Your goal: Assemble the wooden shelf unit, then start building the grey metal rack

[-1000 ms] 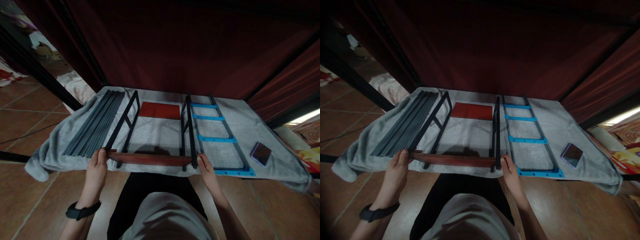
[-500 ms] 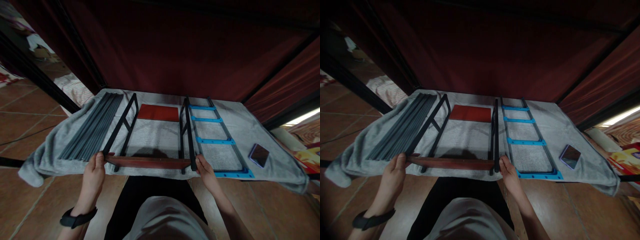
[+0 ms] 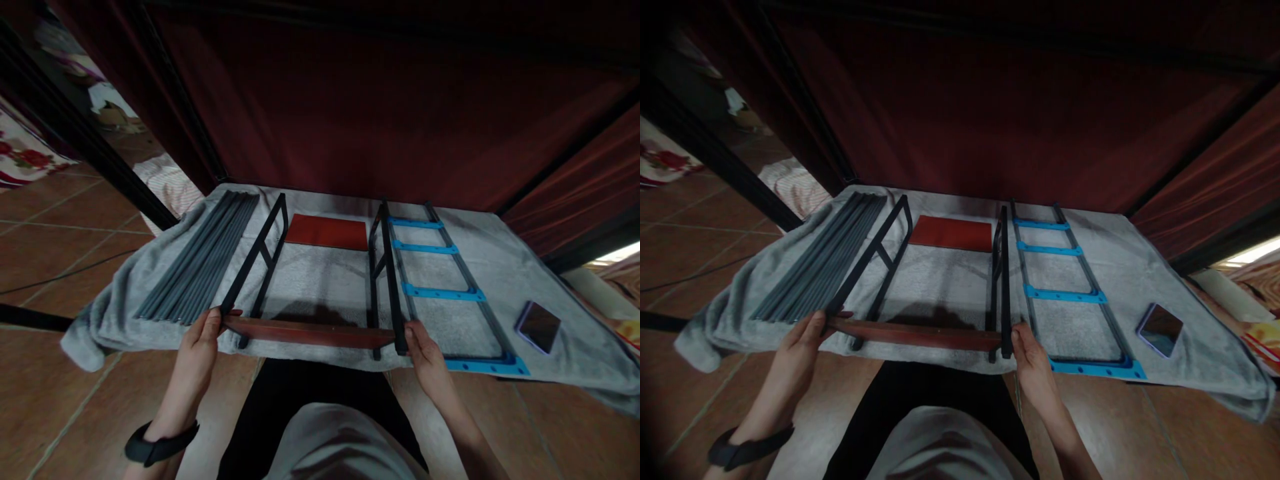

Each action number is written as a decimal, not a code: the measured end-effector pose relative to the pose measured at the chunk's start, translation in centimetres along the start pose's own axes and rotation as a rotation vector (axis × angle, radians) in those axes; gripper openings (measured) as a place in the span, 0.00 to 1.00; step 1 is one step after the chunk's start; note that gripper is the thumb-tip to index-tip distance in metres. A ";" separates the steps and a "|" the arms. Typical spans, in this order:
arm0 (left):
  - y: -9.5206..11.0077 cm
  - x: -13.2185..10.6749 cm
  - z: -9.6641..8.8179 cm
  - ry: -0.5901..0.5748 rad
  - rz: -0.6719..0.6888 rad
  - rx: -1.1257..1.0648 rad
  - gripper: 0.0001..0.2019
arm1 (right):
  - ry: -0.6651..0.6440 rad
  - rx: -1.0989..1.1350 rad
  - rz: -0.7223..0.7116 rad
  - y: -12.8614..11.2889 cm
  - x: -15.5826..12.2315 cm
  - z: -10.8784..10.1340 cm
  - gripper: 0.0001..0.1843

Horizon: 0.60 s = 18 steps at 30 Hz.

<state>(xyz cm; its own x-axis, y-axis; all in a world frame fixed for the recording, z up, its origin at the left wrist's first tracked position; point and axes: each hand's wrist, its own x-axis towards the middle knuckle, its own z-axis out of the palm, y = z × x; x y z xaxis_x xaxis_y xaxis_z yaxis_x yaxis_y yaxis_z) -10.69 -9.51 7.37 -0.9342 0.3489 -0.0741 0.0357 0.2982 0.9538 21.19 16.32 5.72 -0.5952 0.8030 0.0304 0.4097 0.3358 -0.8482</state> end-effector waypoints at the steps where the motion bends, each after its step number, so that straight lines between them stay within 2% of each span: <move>1: 0.0 0.0 0.0 0.001 0.002 0.008 0.25 | 0.001 0.007 0.008 0.0 0.0 0.0 0.19; 11: -0.4 -0.3 -0.2 0.050 0.088 0.203 0.25 | 0.064 0.070 0.187 0.3 -0.5 0.4 0.22; 18: 0.7 -0.9 -0.2 0.051 0.068 0.253 0.27 | 0.029 0.068 0.236 -0.4 -0.4 -0.1 0.25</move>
<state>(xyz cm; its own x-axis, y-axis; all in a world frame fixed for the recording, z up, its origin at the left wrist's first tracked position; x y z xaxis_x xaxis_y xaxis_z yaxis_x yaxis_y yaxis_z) -9.88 -9.76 8.13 -0.9429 0.3329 0.0086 0.1809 0.4901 0.8527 21.35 15.93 6.11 -0.4682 0.8693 -0.1586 0.4874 0.1043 -0.8670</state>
